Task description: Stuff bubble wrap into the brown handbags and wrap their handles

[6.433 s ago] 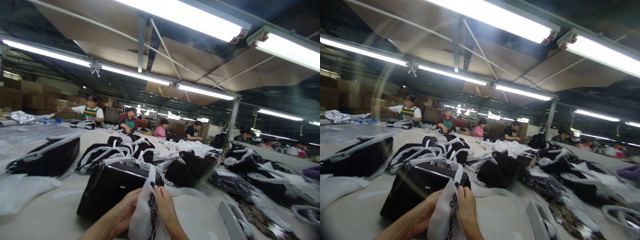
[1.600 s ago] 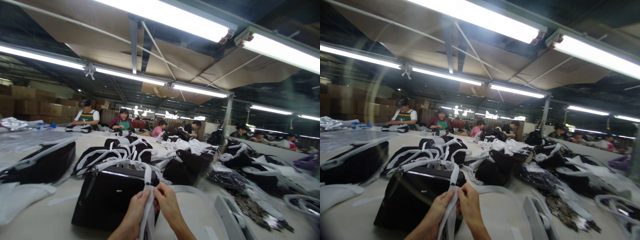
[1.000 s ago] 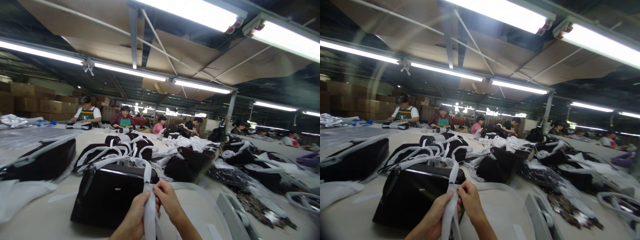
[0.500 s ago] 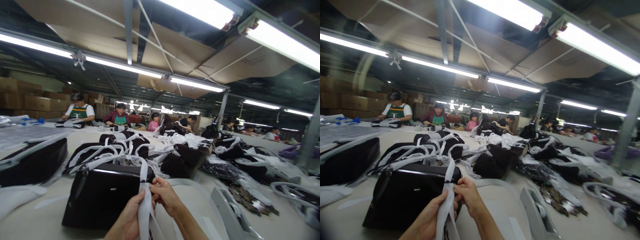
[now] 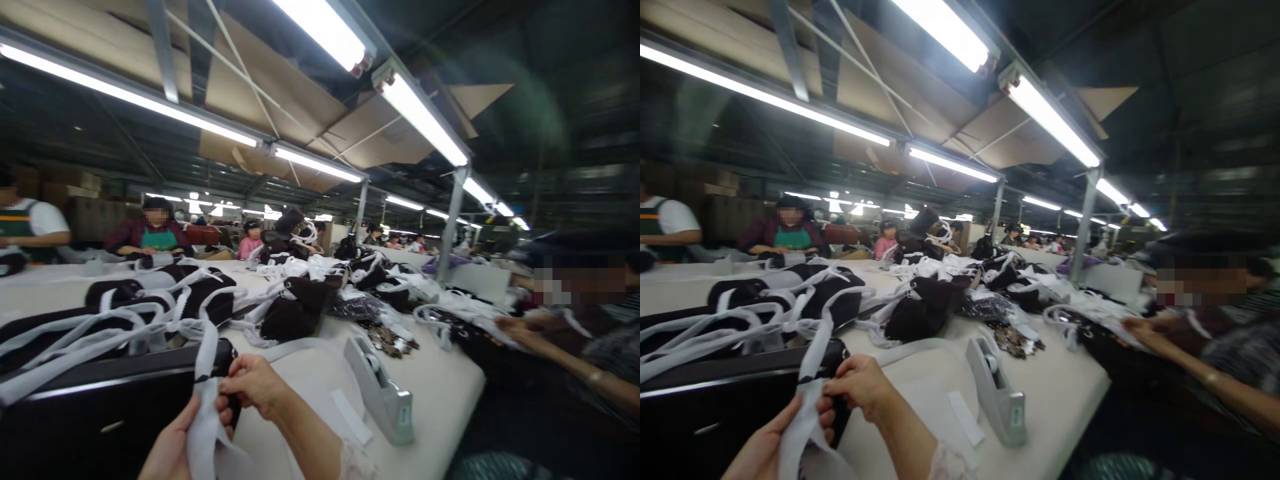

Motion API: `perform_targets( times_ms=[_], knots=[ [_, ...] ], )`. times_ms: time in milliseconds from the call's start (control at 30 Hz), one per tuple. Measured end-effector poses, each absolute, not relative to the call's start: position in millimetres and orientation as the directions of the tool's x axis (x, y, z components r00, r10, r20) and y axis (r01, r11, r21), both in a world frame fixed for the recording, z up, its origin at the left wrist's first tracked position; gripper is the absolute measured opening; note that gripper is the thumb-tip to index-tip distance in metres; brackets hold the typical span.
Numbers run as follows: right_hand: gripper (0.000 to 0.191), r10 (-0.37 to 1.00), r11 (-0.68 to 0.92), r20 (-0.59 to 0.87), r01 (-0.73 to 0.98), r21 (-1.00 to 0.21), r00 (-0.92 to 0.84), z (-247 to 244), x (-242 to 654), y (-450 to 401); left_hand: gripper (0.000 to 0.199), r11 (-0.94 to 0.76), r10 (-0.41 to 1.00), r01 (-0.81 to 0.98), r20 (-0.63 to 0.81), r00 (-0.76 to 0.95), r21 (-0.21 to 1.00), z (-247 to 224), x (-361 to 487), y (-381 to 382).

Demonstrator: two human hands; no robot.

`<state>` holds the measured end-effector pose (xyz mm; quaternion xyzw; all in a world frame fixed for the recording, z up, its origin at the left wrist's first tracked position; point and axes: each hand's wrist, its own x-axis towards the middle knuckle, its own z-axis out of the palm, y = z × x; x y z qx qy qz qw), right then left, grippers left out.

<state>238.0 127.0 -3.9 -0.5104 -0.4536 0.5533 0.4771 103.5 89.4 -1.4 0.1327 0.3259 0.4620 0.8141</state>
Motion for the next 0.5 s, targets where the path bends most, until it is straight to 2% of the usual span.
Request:
perform_targets(
  times_ms=[167, 300, 367, 500],
  knots=[
    [0.029, 0.989, -0.15, -0.148, 0.083, -0.985, 0.031, 8, 244, 115, 0.018, 0.547, 0.835, -0.616, -0.427, 0.348, 0.567, 0, 111, 93],
    [0.023, 0.982, -0.188, -0.171, 0.327, -0.926, 0.08, 33, 298, 94, 0.017, 0.544, 0.833, -0.624, -0.448, 0.324, 0.561, 1, 108, 93],
    [0.009, 0.963, -0.237, -0.14, 0.48, -0.844, 0.229, 48, 350, 77, 0.016, 0.538, 0.835, -0.621, -0.46, 0.302, 0.57, 1, 106, 93],
    [0.022, 0.837, -0.488, -0.106, 0.646, -0.587, 0.537, 62, 453, 35, 0.015, 0.507, 0.854, -0.613, -0.449, 0.261, 0.606, 4, 106, 90]
  ],
)
